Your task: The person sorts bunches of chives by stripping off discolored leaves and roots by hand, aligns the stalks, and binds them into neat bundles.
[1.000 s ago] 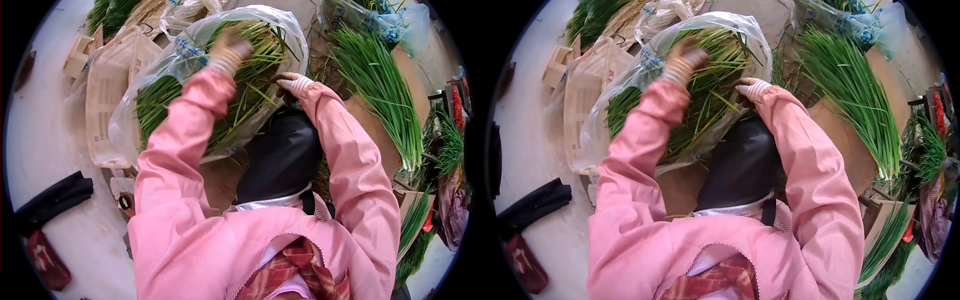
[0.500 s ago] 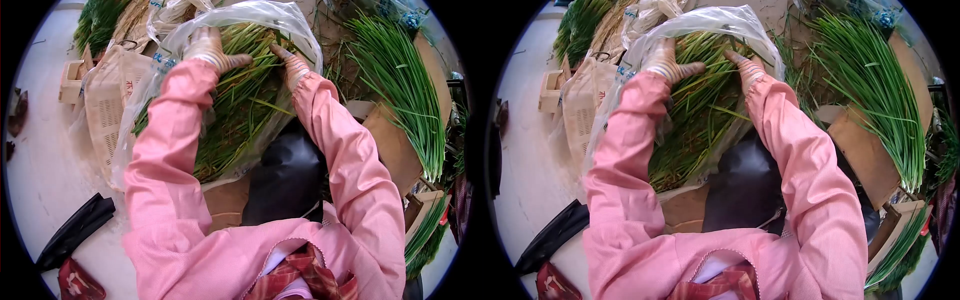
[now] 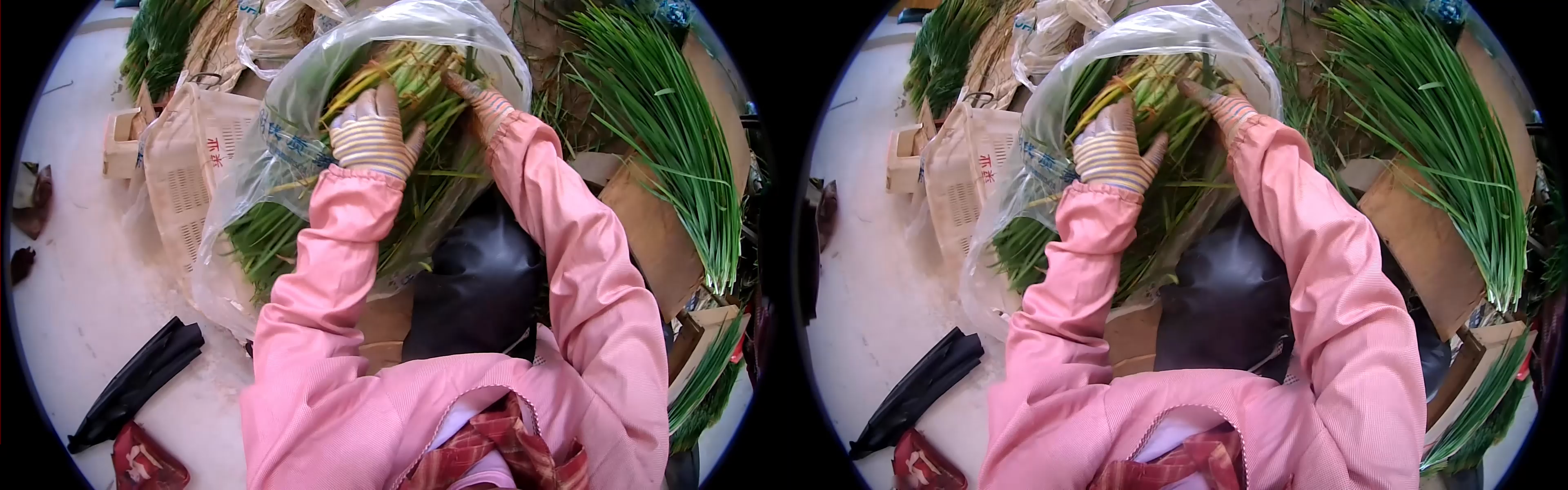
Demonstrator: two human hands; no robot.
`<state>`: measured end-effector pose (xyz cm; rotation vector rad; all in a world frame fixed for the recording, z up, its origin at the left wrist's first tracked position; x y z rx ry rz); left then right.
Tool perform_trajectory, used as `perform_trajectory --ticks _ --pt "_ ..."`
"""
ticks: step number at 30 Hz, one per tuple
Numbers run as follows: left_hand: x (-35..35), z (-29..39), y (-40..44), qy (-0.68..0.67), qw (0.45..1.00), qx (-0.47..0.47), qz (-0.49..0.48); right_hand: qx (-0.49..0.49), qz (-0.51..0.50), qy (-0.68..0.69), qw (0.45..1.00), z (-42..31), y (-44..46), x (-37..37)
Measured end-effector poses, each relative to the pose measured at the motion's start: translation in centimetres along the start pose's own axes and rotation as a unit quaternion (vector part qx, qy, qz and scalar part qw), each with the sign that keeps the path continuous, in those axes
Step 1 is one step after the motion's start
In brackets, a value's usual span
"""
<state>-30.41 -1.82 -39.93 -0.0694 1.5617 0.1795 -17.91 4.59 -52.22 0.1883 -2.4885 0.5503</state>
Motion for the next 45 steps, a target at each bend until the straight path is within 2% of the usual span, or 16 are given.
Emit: perform_trajectory --ticks 7,11,15,17,19,21,23,25,28,33,35,37,39,41,43,45 --pt "0.9 3.0 -4.9 -0.025 0.997 0.080 -0.003 -0.018 -0.059 0.195 0.979 0.1 -4.1 1.3" --pt "1.6 4.6 -5.9 -0.012 0.991 0.091 -0.098 -0.048 0.151 -0.158 0.975 0.2 -1.5 0.2" --pt "-2.1 4.9 -2.0 -0.088 0.914 0.130 -0.373 -0.048 0.113 -0.103 0.987 0.9 0.0 -0.9" --pt "-3.7 4.2 1.6 -0.126 0.977 0.112 -0.133 -0.053 0.096 -0.088 0.990 -0.5 -1.3 0.0" --pt "-1.0 2.6 5.4 -0.215 0.961 0.130 -0.112 -0.058 0.102 -0.053 0.992 -2.3 -2.8 1.1" --pt "0.8 2.0 4.8 0.005 0.995 0.057 -0.081 -0.101 0.091 -0.055 0.989 -1.4 -2.3 0.2" --pt "3.0 2.3 2.3 -0.013 0.995 0.097 -0.006 -0.058 0.015 0.110 0.992 -1.0 -3.2 0.7" --pt "1.5 3.5 0.9 0.015 0.996 0.090 0.020 0.126 -0.045 0.250 0.959 1.0 -3.6 -0.7" --pt "1.0 4.5 -1.7 -0.096 0.986 0.048 -0.126 -0.005 -0.135 0.267 0.954 0.0 -6.7 -1.4" --pt "0.9 5.5 -6.6 -0.197 0.973 0.085 -0.086 -0.146 -0.096 0.187 0.967 -1.2 -10.9 -2.5" --pt "0.9 5.2 -6.6 -0.284 0.939 0.081 -0.174 -0.056 0.005 0.068 0.996 -1.3 -10.9 -3.1" --pt "0.3 4.8 -5.2 -0.285 0.919 0.049 -0.269 -0.014 -0.059 0.179 0.982 -1.2 -9.5 -2.4" --pt "1.6 3.4 -3.2 -0.356 0.891 -0.037 -0.279 -0.032 -0.106 0.174 0.978 -1.3 -8.9 -2.5" --pt "0.8 3.5 -1.1 -0.248 0.946 0.011 -0.209 -0.043 -0.117 0.128 0.984 -1.6 -9.0 -2.3" --pt "4.1 4.1 -1.1 -0.480 0.780 -0.034 -0.399 -0.022 -0.094 0.104 0.990 -1.8 -9.1 -2.2" --pt "4.3 5.2 -2.1 -0.561 0.692 0.000 -0.454 0.000 -0.118 0.036 0.992 -3.3 -10.0 -1.5"
Point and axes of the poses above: each hand's wrist, its own y-axis towards the middle knuckle, its own x-axis out of the palm, z = x × y, the point moved 4 cm from there along y, towards the middle knuckle, and after that the axes turned 11 degrees about -x, right-handed, at the moved point
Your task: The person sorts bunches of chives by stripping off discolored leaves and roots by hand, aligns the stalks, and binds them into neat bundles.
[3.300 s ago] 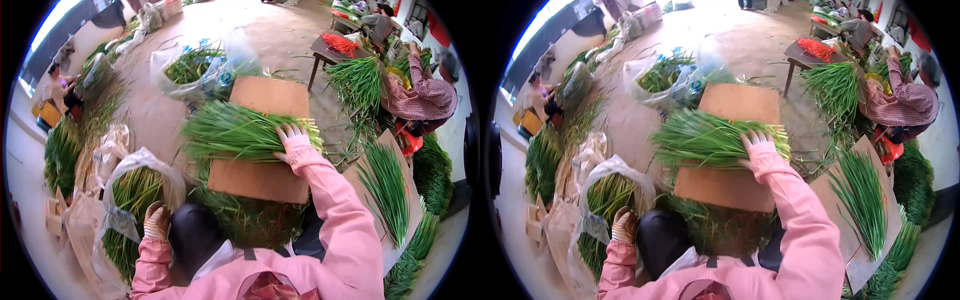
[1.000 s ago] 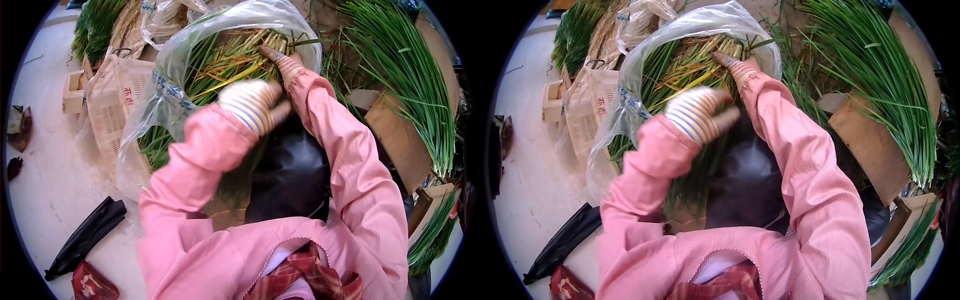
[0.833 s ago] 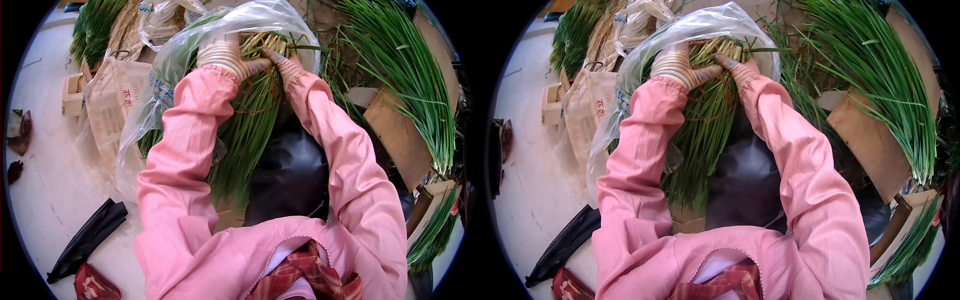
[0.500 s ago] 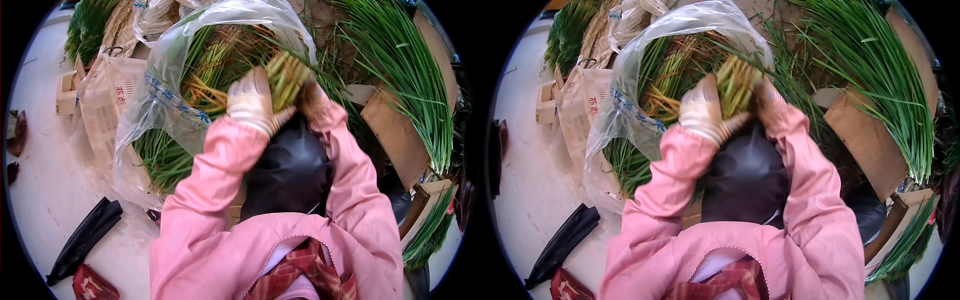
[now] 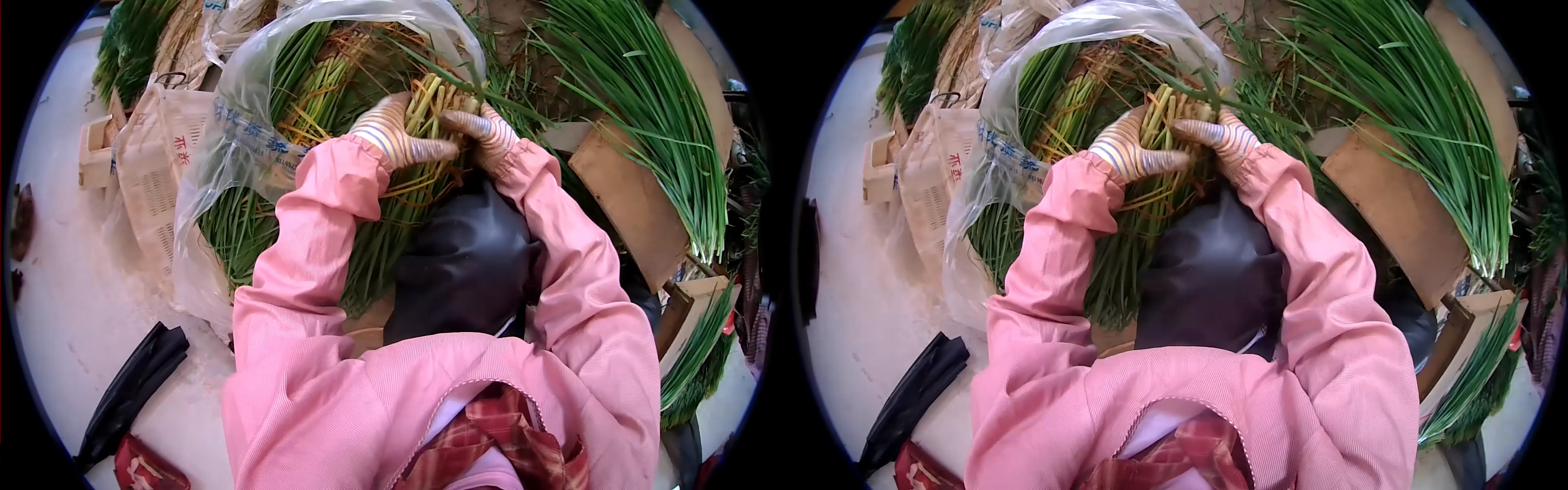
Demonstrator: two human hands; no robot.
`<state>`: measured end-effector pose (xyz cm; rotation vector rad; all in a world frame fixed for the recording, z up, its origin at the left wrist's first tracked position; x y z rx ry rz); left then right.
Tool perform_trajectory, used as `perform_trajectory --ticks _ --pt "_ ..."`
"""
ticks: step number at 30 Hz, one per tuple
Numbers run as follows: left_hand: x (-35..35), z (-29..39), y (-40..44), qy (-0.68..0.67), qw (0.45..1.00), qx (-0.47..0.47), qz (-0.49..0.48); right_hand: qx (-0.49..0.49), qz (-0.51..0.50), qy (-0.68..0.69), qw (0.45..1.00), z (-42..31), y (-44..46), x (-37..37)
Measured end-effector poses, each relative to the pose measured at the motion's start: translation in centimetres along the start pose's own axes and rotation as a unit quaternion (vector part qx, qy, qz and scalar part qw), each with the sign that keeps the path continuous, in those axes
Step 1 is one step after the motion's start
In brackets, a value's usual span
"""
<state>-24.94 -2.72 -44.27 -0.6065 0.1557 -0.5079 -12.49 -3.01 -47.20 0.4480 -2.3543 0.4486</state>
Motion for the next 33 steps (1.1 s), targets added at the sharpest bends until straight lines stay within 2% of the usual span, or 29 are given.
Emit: perform_trajectory --ticks 1,3,4,6,7,9,10,12,13,14,15,16,17,18,19,20,21,22,24,25,26,27,28,30,31,32,33 --pt "0.2 0.1 -0.7 -0.029 1.000 0.008 0.007 0.001 -0.002 -0.005 1.000 -0.5 -0.3 0.4" --pt "0.5 0.5 -2.6 -0.061 0.997 0.023 0.036 -0.027 -0.099 0.010 0.995 -1.7 -0.8 2.1" --pt "0.4 0.7 -3.6 -0.063 0.996 0.030 0.058 0.023 -0.099 -0.043 0.994 -3.1 -1.6 3.8" --pt "0.6 1.5 -6.1 -0.122 0.988 0.069 0.066 0.021 -0.101 -0.132 0.986 -4.2 -2.1 6.2" --pt "1.1 1.8 -7.8 -0.127 0.983 0.104 0.079 0.051 -0.101 -0.106 0.988 -4.3 -2.3 7.5" --pt "1.9 1.7 -9.6 -0.090 0.975 0.174 0.101 0.036 -0.094 -0.126 0.987 -4.5 -3.3 10.2" --pt "3.2 1.0 -9.2 -0.460 0.882 0.054 -0.084 0.031 -0.070 -0.129 0.989 -4.4 -4.1 11.7" --pt "4.8 1.4 -11.5 -0.615 0.782 0.078 -0.062 -0.038 -0.073 -0.138 0.987 -5.1 -7.2 14.5" --pt "5.7 2.0 -13.0 -0.641 0.759 0.072 -0.086 -0.085 -0.071 -0.184 0.977 -5.5 -9.1 15.5" --pt "6.8 2.4 -14.4 -0.616 0.777 0.127 0.010 -0.128 -0.072 -0.228 0.962 -5.9 -10.4 16.4" --pt "7.1 1.4 -15.4 -0.455 0.862 0.177 0.134 -0.300 -0.119 -0.254 0.912 -5.5 -11.4 16.1" --pt "7.1 1.2 -16.6 -0.189 0.919 0.253 0.237 -0.303 -0.088 -0.257 0.913 -4.9 -12.9 15.7" --pt "7.3 0.8 -18.0 0.060 0.871 0.302 0.383 -0.301 -0.087 -0.239 0.919 -4.1 -13.4 15.7" --pt "7.6 0.5 -18.6 0.181 0.820 0.317 0.440 -0.298 -0.079 -0.217 0.926 -3.5 -14.0 15.7" --pt "8.0 -0.3 -18.1 0.125 0.862 0.279 0.403 -0.240 -0.069 -0.166 0.954 -3.0 -14.4 15.7" --pt "8.3 -0.5 -18.3 0.120 0.862 0.290 0.398 -0.203 -0.102 -0.206 0.952 -2.7 -14.7 14.9" --pt "8.6 -0.7 -18.5 0.116 0.862 0.300 0.393 -0.239 -0.145 -0.343 0.897 -3.7 -14.7 15.0" --pt "8.7 -0.8 -18.8 0.155 0.831 0.306 0.438 -0.266 -0.187 -0.471 0.820 -4.3 -14.6 15.5" --pt "8.5 -1.5 -17.5 0.000 0.886 0.263 0.383 -0.255 -0.215 -0.505 0.796 -4.2 -13.6 16.5" --pt "8.4 -2.0 -16.5 -0.157 0.905 0.255 0.301 -0.276 -0.168 -0.497 0.806 -3.4 -13.0 16.6" --pt "8.4 -2.4 -15.5 -0.310 0.896 0.241 0.208 -0.264 -0.143 -0.495 0.816 -3.0 -12.8 17.0" --pt "8.3 -2.5 -15.0 -0.412 0.873 0.226 0.128 -0.293 -0.138 -0.499 0.804 -2.6 -12.6 17.0" --pt "8.4 -2.7 -14.9 -0.475 0.855 0.199 0.061 -0.321 -0.130 -0.504 0.791 -2.2 -12.3 16.8" --pt "8.7 -3.1 -14.9 -0.595 0.792 0.124 -0.056 -0.322 -0.119 -0.484 0.805 -2.0 -12.3 16.2" --pt "7.1 -3.0 -16.3 -0.355 0.910 0.200 0.078 -0.306 -0.110 -0.465 0.824 -2.2 -12.4 15.6" --pt "5.8 -3.0 -17.5 -0.249 0.941 0.203 0.103 -0.290 -0.099 -0.445 0.842 -2.3 -12.6 15.0" --pt "4.6 -2.6 -18.9 -0.141 0.959 0.207 0.132 -0.319 -0.108 -0.418 0.844 -2.6 -12.3 14.5"
Point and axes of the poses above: each hand's wrist, its own y-axis towards the middle knuckle, its own x-axis out of the palm, z = x × y, the point moved 4 cm from there along y, towards the middle knuckle, and after that the axes turned 11 degrees about -x, right-handed, at the moved point
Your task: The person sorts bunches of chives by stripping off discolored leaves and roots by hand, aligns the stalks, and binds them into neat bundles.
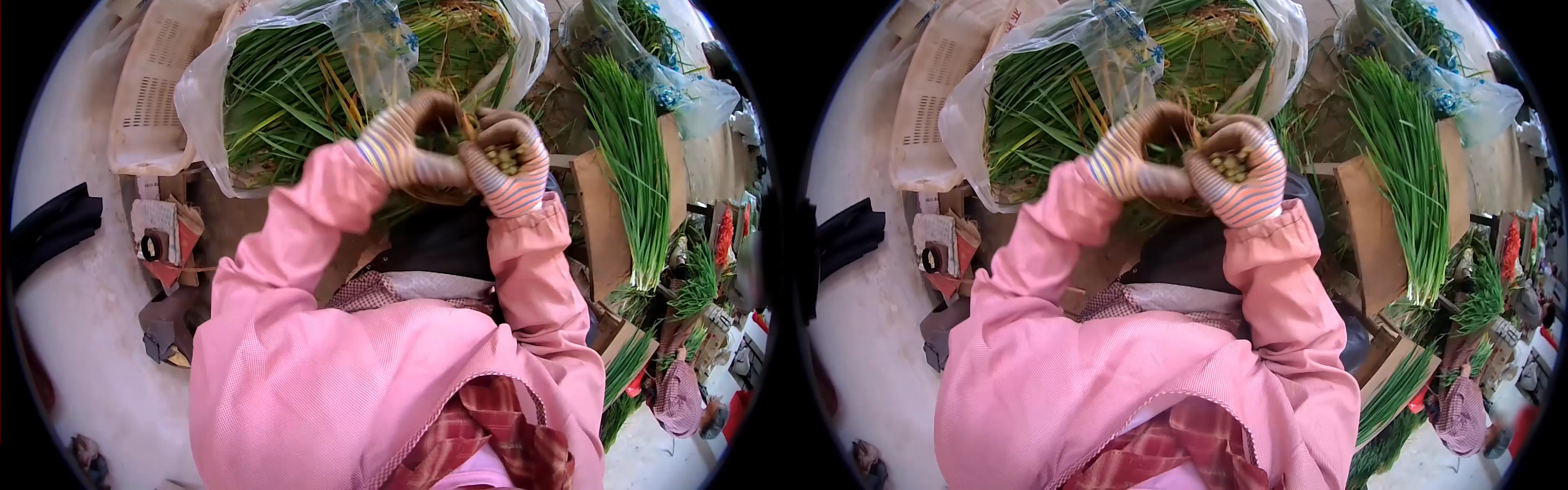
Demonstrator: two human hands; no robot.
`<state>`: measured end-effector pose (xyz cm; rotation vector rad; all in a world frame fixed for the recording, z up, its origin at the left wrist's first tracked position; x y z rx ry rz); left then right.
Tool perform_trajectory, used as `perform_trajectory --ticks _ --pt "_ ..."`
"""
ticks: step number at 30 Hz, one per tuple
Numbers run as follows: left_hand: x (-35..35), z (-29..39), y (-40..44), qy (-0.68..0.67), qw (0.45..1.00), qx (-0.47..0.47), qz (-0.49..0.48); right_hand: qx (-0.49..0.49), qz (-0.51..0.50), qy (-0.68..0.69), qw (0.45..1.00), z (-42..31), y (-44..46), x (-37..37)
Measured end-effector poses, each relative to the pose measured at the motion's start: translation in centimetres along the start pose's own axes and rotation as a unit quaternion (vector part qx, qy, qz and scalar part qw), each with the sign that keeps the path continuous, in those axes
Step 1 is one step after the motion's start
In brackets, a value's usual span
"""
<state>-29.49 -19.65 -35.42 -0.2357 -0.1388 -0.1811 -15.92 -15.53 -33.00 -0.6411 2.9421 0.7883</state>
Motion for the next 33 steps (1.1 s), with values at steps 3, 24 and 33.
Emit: perform_trajectory --ticks 3,24,33 --pt "-4.0 -3.9 3.3 -0.079 0.996 0.021 -0.020 0.050 0.047 0.044 0.997 0.0 0.2 -2.6" --pt "-9.8 1.3 1.9 0.195 0.922 0.110 0.317 -0.208 0.227 -0.176 0.935 -22.5 13.0 -33.0" --pt "28.0 13.5 6.5 -0.420 0.839 -0.127 -0.321 -0.279 0.537 -0.001 0.796 -23.6 8.2 -25.1"
Point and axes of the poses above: each hand's wrist, its own y-axis towards the middle knuckle, its own x-axis out of the palm, z = x × y, the point moved 4 cm from there along y, towards the middle knuckle, and after that the axes turned 11 degrees about -x, right-handed, at the moved point
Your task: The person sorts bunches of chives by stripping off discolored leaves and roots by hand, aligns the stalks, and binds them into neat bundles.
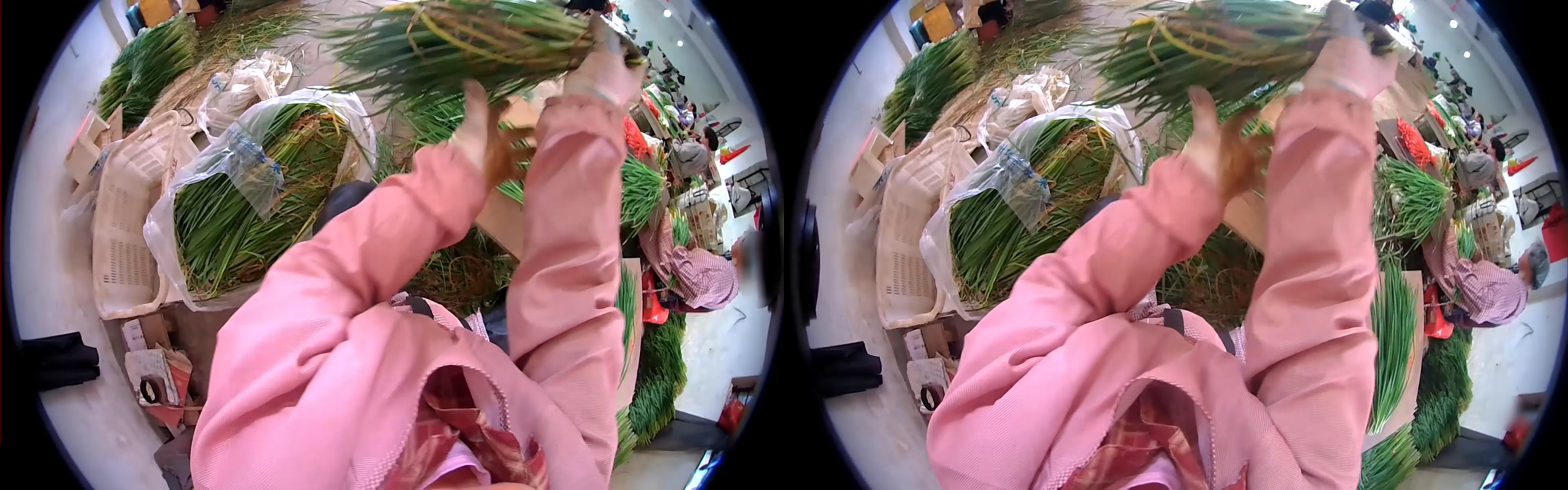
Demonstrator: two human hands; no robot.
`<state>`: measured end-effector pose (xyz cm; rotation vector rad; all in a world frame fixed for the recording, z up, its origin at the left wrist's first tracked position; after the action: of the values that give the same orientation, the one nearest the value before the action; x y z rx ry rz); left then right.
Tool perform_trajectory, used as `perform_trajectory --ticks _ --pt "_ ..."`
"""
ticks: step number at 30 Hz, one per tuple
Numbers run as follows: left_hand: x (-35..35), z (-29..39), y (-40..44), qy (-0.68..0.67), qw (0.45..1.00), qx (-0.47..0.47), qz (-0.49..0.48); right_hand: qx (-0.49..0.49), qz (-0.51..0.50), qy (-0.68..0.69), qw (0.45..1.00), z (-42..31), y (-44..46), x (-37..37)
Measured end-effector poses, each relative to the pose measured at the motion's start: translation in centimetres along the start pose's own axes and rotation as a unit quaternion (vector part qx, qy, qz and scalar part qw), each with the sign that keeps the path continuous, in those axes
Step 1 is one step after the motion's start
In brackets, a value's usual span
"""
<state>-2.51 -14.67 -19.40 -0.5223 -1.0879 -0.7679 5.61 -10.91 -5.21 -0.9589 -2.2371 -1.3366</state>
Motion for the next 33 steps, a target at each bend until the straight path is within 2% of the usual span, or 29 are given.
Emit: perform_trajectory --ticks 2,4,6,8,9,10,11,12,14,16,18,19,21,22,24,25,26,28,29,31,32,33 --pt "-1.0 1.7 2.5 -0.227 0.973 0.049 -0.016 0.026 -0.016 -0.030 0.999 -0.9 -2.7 -2.5" --pt "-1.9 2.1 1.4 -0.184 0.978 0.084 -0.044 0.053 -0.027 -0.059 0.997 -1.0 -5.0 -5.9" --pt "-2.4 0.8 0.6 -0.160 0.982 0.080 -0.066 0.061 -0.011 -0.083 0.995 -1.9 -7.7 -8.7" --pt "-4.1 -0.5 0.6 -0.115 0.986 0.120 -0.021 -0.065 -0.065 -0.086 0.992 -2.9 -9.9 -10.6" --pt "-5.5 -0.3 1.5 -0.194 0.964 0.144 -0.108 -0.085 -0.106 -0.100 0.986 -4.1 -10.9 -10.8" --pt "-6.4 0.3 1.3 -0.103 0.954 0.281 -0.036 -0.110 -0.135 -0.112 0.978 -5.4 -11.9 -10.8" --pt "-7.0 0.7 1.1 -0.066 0.938 0.341 0.008 -0.155 -0.184 -0.135 0.961 -6.8 -13.0 -10.6" --pt "-7.3 0.6 1.0 -0.059 0.935 0.349 0.026 -0.201 -0.231 -0.157 0.939 -8.2 -14.0 -10.5" --pt "-7.5 0.1 0.8 -0.058 0.947 0.314 0.023 -0.272 -0.304 -0.163 0.898 -9.8 -15.6 -11.2" --pt "-7.7 -0.4 0.3 -0.055 0.963 0.265 0.006 -0.289 -0.380 -0.138 0.868 -10.6 -16.6 -12.4" --pt "-8.1 -0.6 -0.6 -0.045 0.975 0.217 -0.012 -0.228 -0.516 -0.111 0.818 -11.9 -17.2 -13.2" --pt "-8.3 -0.6 -1.1 -0.035 0.979 0.200 -0.019 -0.206 -0.541 -0.079 0.812 -12.4 -16.3 -13.1" --pt "-8.6 -0.7 -1.6 -0.019 0.984 0.175 -0.025 -0.203 -0.500 -0.094 0.836 -11.3 -13.0 -16.7" --pt "-8.7 -0.6 -1.7 -0.011 0.986 0.166 -0.025 -0.223 -0.431 -0.140 0.863 -9.6 -10.8 -20.1" --pt "-8.9 -0.6 -1.4 0.010 0.988 0.153 -0.026 -0.164 -0.373 -0.279 0.870 -8.9 -6.9 -20.3" --pt "-9.1 -0.8 -1.2 0.019 0.989 0.145 -0.027 0.011 -0.368 -0.296 0.882 -5.9 -5.3 -21.4" --pt "-9.2 -0.8 -1.0 0.030 0.990 0.136 -0.030 0.181 -0.347 -0.300 0.870 -3.0 -4.8 -22.9" --pt "-8.9 -1.2 -0.3 0.059 0.991 0.114 -0.041 0.463 -0.287 -0.144 0.826 1.9 -7.1 -24.7" --pt "-8.8 -1.4 -0.1 0.071 0.991 0.102 -0.045 0.402 -0.372 -0.178 0.817 2.5 -7.2 -22.7" --pt "-8.4 -1.8 0.6 0.101 0.991 0.077 -0.052 0.362 -0.400 -0.125 0.832 6.1 -7.9 -20.5" --pt "-8.1 -1.8 0.9 0.119 0.989 0.068 -0.056 0.379 -0.351 -0.030 0.856 8.6 -7.6 -20.3" --pt "-7.6 -1.7 1.2 0.143 0.986 0.061 -0.063 0.439 -0.359 0.024 0.823 7.2 -6.8 -17.9"
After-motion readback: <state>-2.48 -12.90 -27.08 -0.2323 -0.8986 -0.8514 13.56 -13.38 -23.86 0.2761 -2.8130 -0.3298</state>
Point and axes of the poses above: each hand's wrist, its own y-axis towards the middle knuckle, its own x-axis out of the palm, z = x × y, the point moved 4 cm from there along y, towards the middle knuckle, and after that the axes turned 11 degrees about -x, right-handed, at the moved point
